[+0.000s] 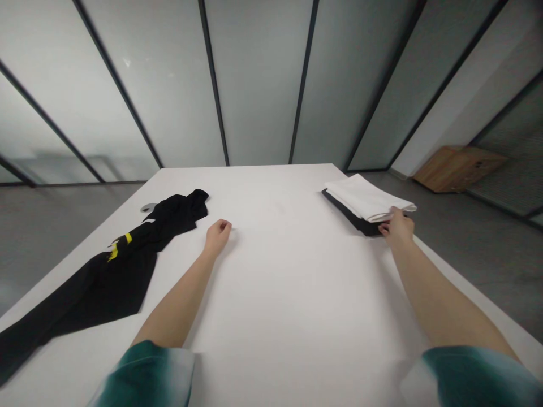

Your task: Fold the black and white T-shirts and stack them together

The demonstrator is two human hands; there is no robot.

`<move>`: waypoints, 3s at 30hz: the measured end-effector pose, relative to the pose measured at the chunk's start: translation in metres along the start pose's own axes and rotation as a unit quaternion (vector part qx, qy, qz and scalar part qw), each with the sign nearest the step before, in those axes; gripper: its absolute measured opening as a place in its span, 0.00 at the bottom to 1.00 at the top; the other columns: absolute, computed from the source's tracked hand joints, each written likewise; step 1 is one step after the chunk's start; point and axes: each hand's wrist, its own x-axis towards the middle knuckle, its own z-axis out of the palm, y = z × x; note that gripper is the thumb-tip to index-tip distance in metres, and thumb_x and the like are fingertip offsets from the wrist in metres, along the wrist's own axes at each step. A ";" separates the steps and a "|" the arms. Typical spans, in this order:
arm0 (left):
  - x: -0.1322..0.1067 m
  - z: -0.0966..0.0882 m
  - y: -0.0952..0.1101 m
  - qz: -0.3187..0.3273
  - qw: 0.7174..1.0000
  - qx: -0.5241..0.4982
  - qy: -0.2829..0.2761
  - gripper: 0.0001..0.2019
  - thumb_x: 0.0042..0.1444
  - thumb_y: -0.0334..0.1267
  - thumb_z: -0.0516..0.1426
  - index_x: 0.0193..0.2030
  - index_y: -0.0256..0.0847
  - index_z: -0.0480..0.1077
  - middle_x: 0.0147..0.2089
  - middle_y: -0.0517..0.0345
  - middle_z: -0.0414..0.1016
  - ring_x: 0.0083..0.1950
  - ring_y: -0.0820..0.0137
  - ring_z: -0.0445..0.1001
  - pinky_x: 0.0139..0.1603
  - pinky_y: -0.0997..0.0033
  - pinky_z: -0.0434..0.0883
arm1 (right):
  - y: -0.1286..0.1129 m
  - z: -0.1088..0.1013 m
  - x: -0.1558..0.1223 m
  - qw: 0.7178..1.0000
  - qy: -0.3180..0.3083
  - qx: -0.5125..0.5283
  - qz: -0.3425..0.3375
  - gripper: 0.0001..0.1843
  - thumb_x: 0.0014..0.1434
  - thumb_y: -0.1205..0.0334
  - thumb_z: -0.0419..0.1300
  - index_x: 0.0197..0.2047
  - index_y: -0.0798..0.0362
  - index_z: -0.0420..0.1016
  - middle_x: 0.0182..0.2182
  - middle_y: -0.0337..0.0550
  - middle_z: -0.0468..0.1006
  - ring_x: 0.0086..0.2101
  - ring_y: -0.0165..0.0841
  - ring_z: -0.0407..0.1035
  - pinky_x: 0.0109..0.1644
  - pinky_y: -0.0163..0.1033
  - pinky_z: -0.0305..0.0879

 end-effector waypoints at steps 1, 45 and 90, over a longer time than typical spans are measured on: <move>0.000 0.000 0.000 -0.001 1.000 0.000 -0.001 0.09 0.51 0.45 0.52 0.29 0.43 0.68 0.29 0.57 0.74 0.35 0.64 0.72 0.40 0.65 0.67 | 0.004 -0.004 -0.005 1.000 0.020 -0.009 0.011 0.11 0.58 0.61 0.55 0.25 0.49 0.59 0.20 0.36 0.63 0.22 0.31 0.59 0.25 0.41 0.59; 0.015 -0.098 -0.057 -0.144 0.916 0.361 0.100 0.41 0.50 0.60 0.56 0.67 0.37 0.61 0.72 0.30 0.53 0.72 0.32 0.45 0.64 0.29 0.48 | 0.035 0.101 -0.163 0.713 -0.445 -0.352 -0.412 0.16 0.61 0.61 0.55 0.49 0.52 0.77 0.54 0.51 0.75 0.52 0.41 0.67 0.56 0.45 0.60; 0.062 -0.092 0.049 -0.115 0.935 -0.286 0.173 0.07 0.48 0.41 0.55 0.30 0.40 0.67 0.25 0.61 0.68 0.30 0.67 0.71 0.28 0.71 0.68 | 0.007 0.089 -0.102 0.947 -0.282 -0.120 -0.099 0.06 0.51 0.57 0.52 0.27 0.49 0.64 0.19 0.35 0.63 0.26 0.36 0.63 0.28 0.38 0.62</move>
